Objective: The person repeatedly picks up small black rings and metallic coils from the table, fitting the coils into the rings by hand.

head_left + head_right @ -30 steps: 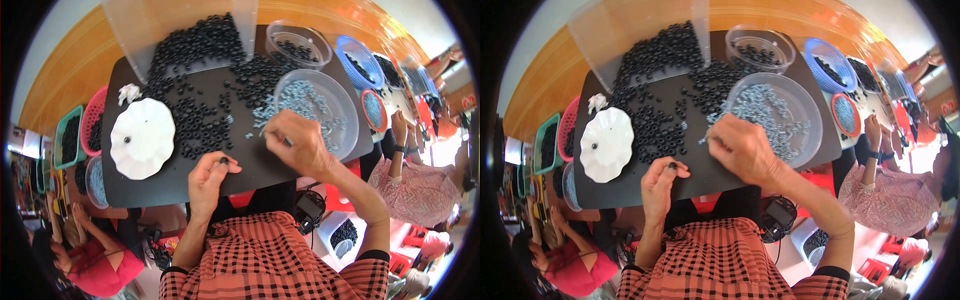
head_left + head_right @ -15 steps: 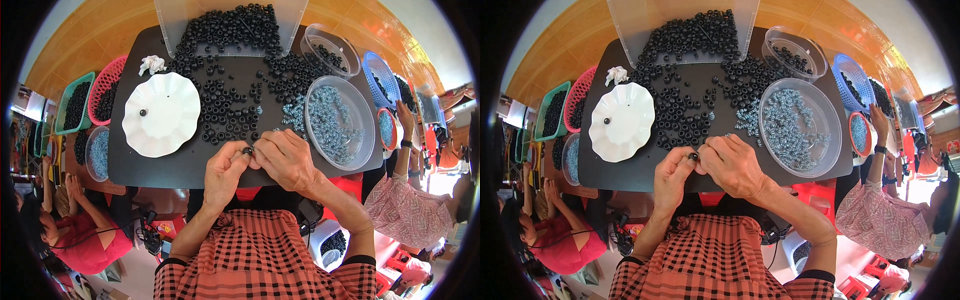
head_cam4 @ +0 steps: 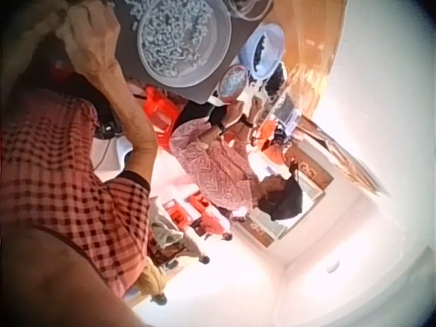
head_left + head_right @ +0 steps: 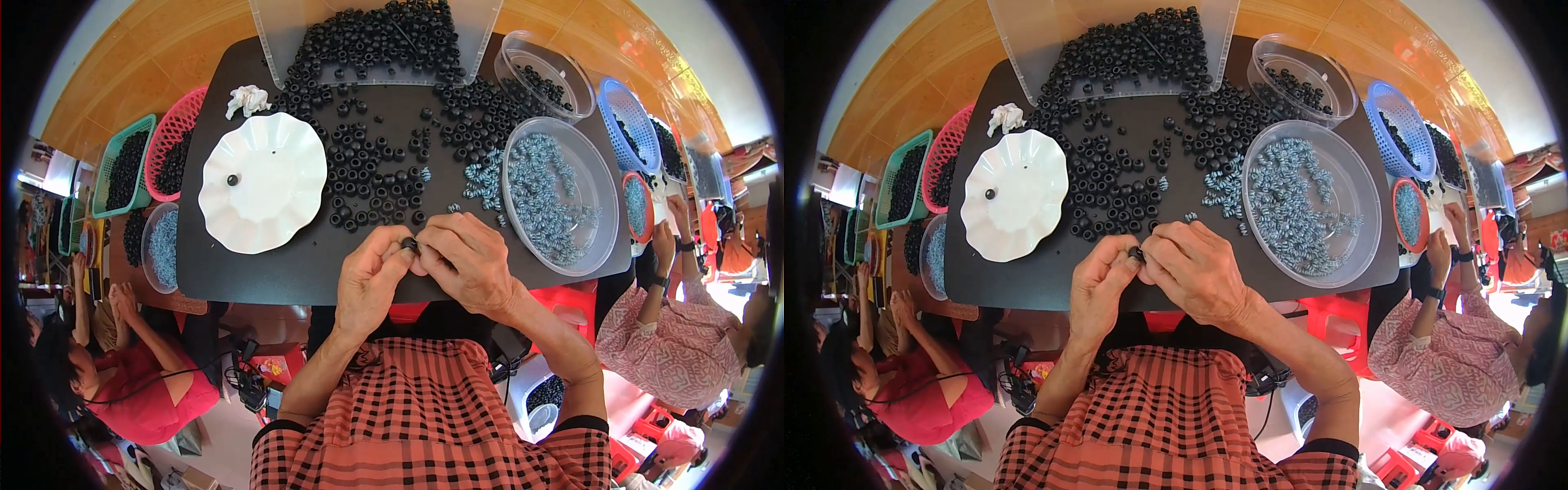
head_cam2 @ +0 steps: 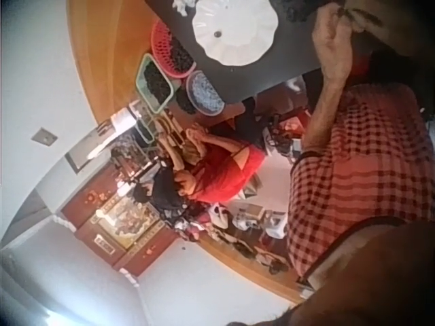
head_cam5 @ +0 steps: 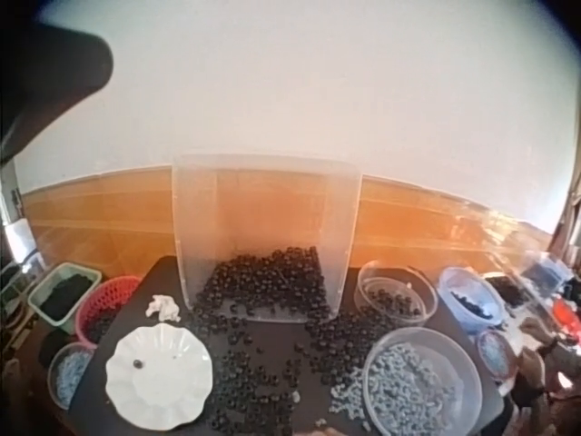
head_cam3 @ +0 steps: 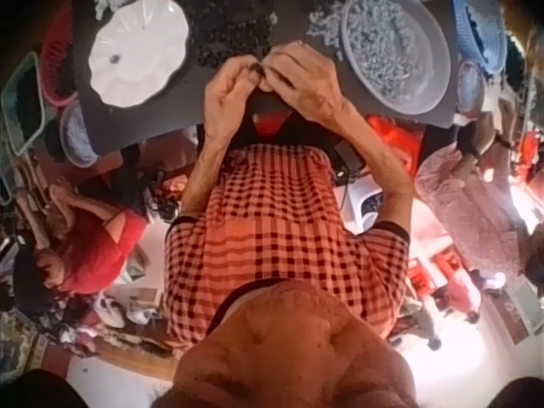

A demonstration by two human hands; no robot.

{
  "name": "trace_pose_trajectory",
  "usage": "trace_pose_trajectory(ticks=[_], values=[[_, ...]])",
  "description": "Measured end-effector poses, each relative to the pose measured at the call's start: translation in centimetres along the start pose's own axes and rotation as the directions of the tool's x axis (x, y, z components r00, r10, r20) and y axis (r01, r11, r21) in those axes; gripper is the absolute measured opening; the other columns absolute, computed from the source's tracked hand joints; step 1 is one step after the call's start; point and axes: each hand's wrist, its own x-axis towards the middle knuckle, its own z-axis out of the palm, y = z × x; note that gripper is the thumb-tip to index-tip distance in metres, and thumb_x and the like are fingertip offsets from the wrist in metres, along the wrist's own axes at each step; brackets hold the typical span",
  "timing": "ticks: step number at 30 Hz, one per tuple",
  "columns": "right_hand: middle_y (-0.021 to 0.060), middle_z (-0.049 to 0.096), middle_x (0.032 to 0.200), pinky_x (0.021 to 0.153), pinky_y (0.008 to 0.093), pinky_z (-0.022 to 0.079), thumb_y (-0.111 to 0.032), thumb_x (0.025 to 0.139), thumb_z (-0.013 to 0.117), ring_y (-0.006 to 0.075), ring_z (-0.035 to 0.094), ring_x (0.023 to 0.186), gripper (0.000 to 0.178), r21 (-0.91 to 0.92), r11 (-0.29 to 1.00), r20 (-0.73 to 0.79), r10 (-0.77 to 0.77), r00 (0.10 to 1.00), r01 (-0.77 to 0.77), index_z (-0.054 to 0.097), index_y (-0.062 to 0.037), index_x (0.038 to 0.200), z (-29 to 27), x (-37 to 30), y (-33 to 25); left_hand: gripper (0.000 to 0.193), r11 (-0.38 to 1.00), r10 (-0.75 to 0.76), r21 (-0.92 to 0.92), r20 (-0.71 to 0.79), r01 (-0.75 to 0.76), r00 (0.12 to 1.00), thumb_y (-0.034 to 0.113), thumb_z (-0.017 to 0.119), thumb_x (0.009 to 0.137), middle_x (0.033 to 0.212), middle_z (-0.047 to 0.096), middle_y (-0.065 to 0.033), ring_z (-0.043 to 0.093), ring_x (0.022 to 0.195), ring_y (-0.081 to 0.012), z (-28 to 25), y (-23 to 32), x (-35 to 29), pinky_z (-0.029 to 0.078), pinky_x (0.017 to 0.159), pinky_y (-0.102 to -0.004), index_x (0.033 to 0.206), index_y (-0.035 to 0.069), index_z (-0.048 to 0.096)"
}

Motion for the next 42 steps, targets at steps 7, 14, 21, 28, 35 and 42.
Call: trace_pose_trajectory(ticks=[7, 14, 21, 28, 35, 42], values=[[0.0084, 0.064, 0.087, 0.056, 0.0259, 0.051, 0.008, 0.072, 0.068, 0.0155, 0.062, 0.066, 0.024, 0.202, 0.960, -0.040, 0.206, 0.978, -0.194, 0.065, -0.0027, 0.093, 0.7, -1.1, -0.3, 0.015, 0.997, -0.002, 0.074, -0.019, 0.003, 1.000, 0.001, 0.050, 0.094, 0.076, 0.057, 0.0038, 0.044, 0.066, 0.0007, 0.0, -0.1, 0.1, 0.034, 0.058, -0.0146, 0.106, -0.002, 0.057], [0.0093, 0.065, 0.086, 0.056, 0.0254, 0.052, 0.010, 0.072, 0.066, 0.0143, 0.063, 0.066, 0.023, 0.209, 0.971, -0.068, 0.131, 0.989, -0.114, 0.067, -0.0018, 0.092, 0.7, -1.1, 0.0, 0.014, 0.996, 0.009, 0.093, -0.031, -0.006, 0.999, 0.003, 0.051, 0.094, 0.073, 0.054, 0.0057, 0.037, 0.061, 0.0014, -0.1, -0.8, 0.1, 0.030, 0.053, -0.0149, 0.106, -0.001, 0.057], [0.0088, 0.066, 0.084, 0.055, 0.0247, 0.052, 0.010, 0.069, 0.066, 0.0138, 0.064, 0.064, 0.025, 0.238, 0.954, -0.014, 0.193, 0.981, -0.184, 0.067, -0.0016, 0.091, 0.5, -1.2, -0.3, 0.014, 0.978, 0.002, 0.210, 0.000, -0.002, 1.000, 0.004, 0.052, 0.093, 0.072, 0.055, 0.0055, 0.039, 0.060, 0.0011, -0.3, -0.5, -0.4, 0.031, 0.052, -0.0162, 0.105, 0.001, 0.057], [0.0082, 0.066, 0.086, 0.055, 0.0265, 0.053, 0.006, 0.069, 0.069, 0.0169, 0.065, 0.067, 0.029, 0.245, 0.960, 0.037, 0.135, 0.990, -0.140, 0.066, -0.0027, 0.096, 0.5, -0.8, -1.0, 0.014, 0.984, 0.026, 0.179, -0.022, -0.021, 0.999, 0.002, 0.053, 0.092, 0.073, 0.059, 0.0027, 0.044, 0.064, 0.0006, -0.9, 0.8, -0.6, 0.035, 0.055, -0.0155, 0.104, -0.001, 0.058], [0.0129, 0.064, 0.085, 0.064, 0.0360, 0.053, 0.004, 0.076, 0.061, 0.0294, 0.064, 0.075, 0.022, -0.011, 0.991, 0.049, 0.130, 0.990, -0.130, 0.064, -0.0022, 0.096, -2.3, 4.4, 2.7, 0.015, 0.999, 0.004, 0.049, -0.058, -0.001, 0.998, 0.003, 0.054, 0.093, 0.081, 0.066, -0.0027, 0.046, 0.065, 0.0004, -1.2, -0.1, -0.3, 0.037, 0.057, -0.0150, 0.106, -0.002, 0.058], [0.0152, 0.062, 0.077, 0.061, 0.0389, 0.049, -0.001, 0.077, 0.062, 0.0321, 0.061, 0.068, 0.015, -0.175, 0.982, 0.339, 0.127, 0.932, -0.070, 0.067, -0.0016, 0.092, -1.7, 7.5, 9.7, 0.015, 0.997, 0.019, 0.073, -0.026, -0.017, 0.999, 0.001, 0.053, 0.092, 0.081, 0.066, -0.0028, 0.047, 0.064, 0.0003, -1.3, 0.0, -0.2, 0.038, 0.057, -0.0153, 0.106, -0.001, 0.058]])
